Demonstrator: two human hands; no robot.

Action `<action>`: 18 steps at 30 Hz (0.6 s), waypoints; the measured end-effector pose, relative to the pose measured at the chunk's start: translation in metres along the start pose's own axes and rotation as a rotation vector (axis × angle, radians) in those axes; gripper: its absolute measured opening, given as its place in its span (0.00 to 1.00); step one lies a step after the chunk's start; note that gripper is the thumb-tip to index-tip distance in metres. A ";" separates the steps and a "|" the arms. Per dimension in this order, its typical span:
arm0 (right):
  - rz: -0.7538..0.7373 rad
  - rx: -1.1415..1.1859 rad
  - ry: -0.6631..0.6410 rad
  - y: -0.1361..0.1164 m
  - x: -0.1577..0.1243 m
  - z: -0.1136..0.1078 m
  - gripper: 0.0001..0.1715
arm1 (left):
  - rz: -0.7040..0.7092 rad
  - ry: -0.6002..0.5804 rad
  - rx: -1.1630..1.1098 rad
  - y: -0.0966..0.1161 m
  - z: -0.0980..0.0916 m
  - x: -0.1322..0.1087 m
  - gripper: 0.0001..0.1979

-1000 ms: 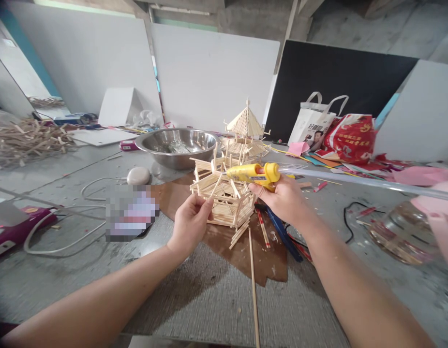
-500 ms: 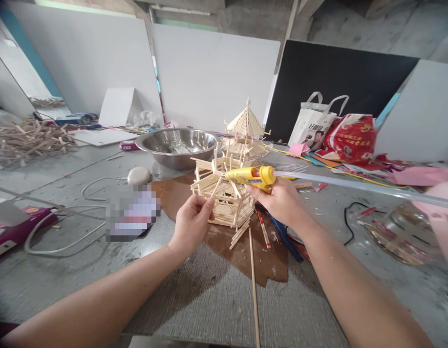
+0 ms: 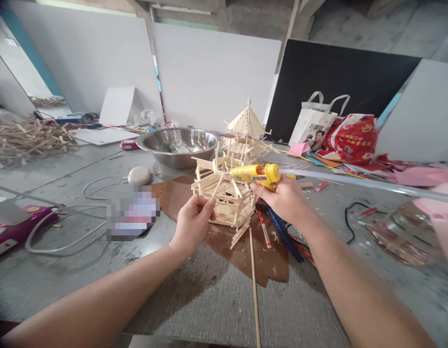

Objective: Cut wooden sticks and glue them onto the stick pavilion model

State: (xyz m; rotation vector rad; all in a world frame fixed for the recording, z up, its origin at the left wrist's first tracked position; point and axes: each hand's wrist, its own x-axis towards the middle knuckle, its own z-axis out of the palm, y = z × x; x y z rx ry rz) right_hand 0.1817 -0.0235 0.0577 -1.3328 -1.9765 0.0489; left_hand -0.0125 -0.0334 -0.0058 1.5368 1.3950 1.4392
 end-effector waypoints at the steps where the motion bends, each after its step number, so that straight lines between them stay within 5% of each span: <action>1: -0.001 0.006 -0.002 0.000 0.000 0.000 0.17 | 0.001 -0.003 -0.002 0.000 0.000 0.000 0.15; 18: -0.021 0.020 0.021 -0.001 0.000 0.004 0.16 | 0.020 -0.004 0.038 -0.005 0.000 0.001 0.15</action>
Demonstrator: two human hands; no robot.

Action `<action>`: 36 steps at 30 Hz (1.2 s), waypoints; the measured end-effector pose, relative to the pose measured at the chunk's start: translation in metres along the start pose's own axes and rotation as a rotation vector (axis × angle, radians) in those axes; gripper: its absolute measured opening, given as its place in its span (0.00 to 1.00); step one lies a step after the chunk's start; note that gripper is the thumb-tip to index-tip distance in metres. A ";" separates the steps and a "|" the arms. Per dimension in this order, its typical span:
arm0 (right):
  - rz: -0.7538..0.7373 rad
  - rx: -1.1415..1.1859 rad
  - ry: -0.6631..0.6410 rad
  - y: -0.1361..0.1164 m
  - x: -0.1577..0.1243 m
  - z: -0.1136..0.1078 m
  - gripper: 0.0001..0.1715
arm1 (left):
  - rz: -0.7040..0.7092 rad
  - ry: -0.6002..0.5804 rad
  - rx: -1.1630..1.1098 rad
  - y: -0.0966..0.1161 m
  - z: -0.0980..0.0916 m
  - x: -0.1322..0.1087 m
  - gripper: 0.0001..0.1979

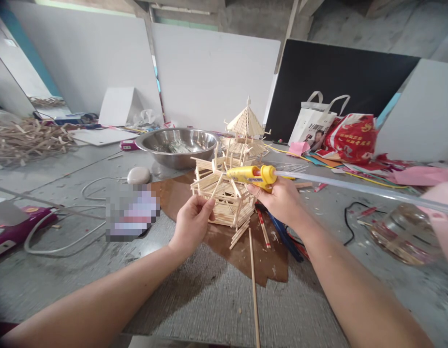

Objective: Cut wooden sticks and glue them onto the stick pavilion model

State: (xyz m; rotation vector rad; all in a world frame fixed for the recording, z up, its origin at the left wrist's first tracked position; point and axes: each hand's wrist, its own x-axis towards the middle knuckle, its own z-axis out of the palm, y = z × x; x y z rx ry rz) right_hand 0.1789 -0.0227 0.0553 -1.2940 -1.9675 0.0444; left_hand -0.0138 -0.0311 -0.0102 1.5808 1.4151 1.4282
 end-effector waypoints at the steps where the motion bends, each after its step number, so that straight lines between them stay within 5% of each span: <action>1: 0.005 0.003 -0.002 0.000 0.000 0.000 0.16 | 0.001 -0.001 -0.003 0.000 0.000 0.000 0.15; 36: 0.042 0.061 0.030 0.003 0.000 -0.006 0.15 | -0.015 0.017 -0.038 0.000 -0.003 0.000 0.14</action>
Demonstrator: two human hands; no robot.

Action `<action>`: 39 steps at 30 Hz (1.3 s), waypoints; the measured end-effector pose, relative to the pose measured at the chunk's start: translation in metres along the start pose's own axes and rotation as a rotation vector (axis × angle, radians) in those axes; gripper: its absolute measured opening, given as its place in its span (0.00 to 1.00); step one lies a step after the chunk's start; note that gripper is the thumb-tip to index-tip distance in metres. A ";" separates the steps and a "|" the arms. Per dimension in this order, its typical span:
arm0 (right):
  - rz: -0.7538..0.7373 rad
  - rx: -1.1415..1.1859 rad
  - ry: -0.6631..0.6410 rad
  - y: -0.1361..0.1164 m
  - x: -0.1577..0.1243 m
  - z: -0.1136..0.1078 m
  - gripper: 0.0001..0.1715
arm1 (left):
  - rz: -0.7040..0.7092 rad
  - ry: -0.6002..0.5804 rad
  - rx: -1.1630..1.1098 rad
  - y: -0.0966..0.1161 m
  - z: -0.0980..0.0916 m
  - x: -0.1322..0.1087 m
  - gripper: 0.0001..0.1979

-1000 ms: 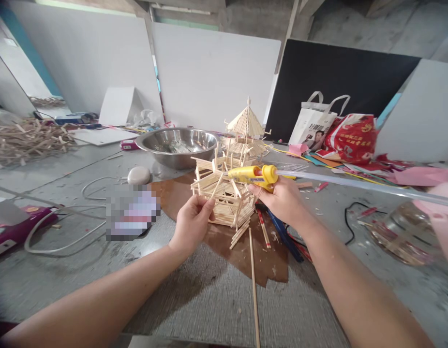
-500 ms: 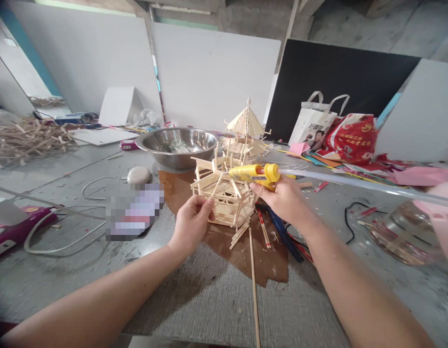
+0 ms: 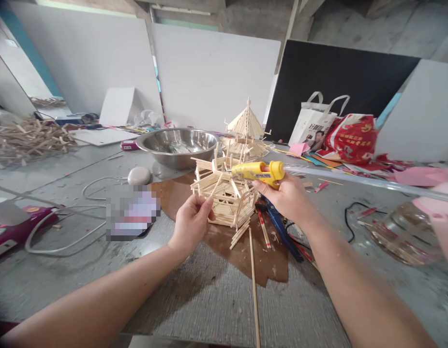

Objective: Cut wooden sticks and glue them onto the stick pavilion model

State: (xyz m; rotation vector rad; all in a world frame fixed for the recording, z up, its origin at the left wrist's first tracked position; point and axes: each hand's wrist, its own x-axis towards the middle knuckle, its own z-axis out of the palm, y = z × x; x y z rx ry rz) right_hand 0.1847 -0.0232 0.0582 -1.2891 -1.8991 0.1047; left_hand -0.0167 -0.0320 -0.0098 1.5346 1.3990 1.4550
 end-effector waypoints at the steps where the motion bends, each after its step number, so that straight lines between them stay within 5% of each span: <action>1: -0.004 0.001 -0.006 0.000 0.000 0.000 0.15 | 0.001 0.000 0.001 -0.001 0.000 0.000 0.14; 39: -0.029 -0.049 -0.044 -0.003 0.000 0.003 0.15 | 0.011 0.007 0.000 0.000 0.001 0.001 0.15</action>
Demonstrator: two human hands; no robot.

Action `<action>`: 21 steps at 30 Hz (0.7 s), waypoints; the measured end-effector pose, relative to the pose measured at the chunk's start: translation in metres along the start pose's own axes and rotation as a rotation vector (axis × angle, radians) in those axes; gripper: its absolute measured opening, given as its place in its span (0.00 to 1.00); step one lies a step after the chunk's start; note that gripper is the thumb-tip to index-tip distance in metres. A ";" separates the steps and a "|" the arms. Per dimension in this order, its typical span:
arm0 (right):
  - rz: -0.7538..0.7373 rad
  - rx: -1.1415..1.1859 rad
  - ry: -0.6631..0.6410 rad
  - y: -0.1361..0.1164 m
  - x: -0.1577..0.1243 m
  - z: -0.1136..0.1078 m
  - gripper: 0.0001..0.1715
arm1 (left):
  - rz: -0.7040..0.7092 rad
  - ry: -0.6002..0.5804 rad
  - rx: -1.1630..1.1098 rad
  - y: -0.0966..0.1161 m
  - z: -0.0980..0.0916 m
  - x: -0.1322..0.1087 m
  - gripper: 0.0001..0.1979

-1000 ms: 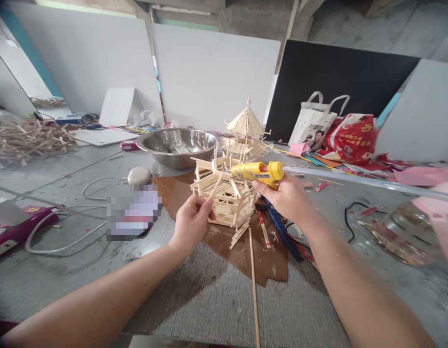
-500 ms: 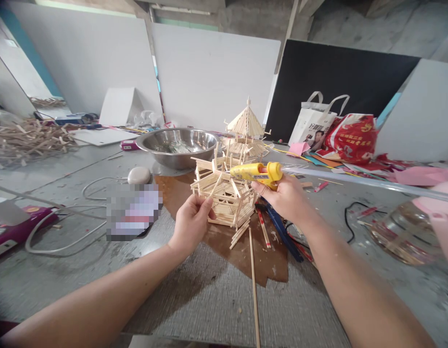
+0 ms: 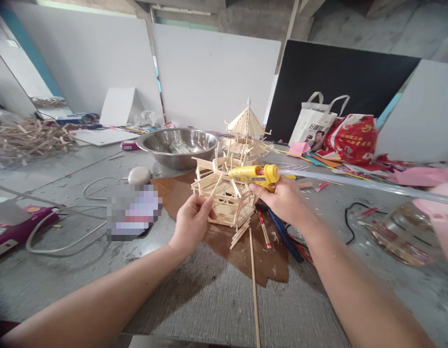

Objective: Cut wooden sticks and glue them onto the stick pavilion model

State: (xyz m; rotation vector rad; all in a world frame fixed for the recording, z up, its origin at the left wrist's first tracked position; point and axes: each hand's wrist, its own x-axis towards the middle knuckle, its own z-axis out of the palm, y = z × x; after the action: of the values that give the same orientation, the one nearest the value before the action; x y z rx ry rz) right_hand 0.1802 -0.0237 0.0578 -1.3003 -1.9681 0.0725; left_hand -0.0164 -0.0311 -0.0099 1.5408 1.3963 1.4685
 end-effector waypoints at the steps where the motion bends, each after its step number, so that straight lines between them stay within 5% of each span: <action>1: 0.002 0.006 -0.006 -0.001 0.000 0.000 0.15 | 0.000 0.003 0.001 0.000 0.000 0.000 0.15; 7: 0.021 0.014 -0.013 0.001 0.000 0.000 0.16 | -0.006 -0.009 0.016 0.002 0.001 0.000 0.15; 15: -0.089 0.047 -0.231 -0.007 -0.003 -0.007 0.14 | -0.037 -0.024 0.021 0.004 -0.001 0.000 0.16; 21: -0.093 0.020 -0.231 -0.008 -0.004 -0.006 0.13 | -0.032 -0.034 0.004 0.003 -0.001 -0.001 0.15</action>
State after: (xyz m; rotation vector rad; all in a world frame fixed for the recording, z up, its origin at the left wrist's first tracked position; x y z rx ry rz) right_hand 0.1784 -0.0326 0.0634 -1.2303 -2.2144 0.2049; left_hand -0.0163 -0.0328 -0.0069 1.5320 1.3981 1.4151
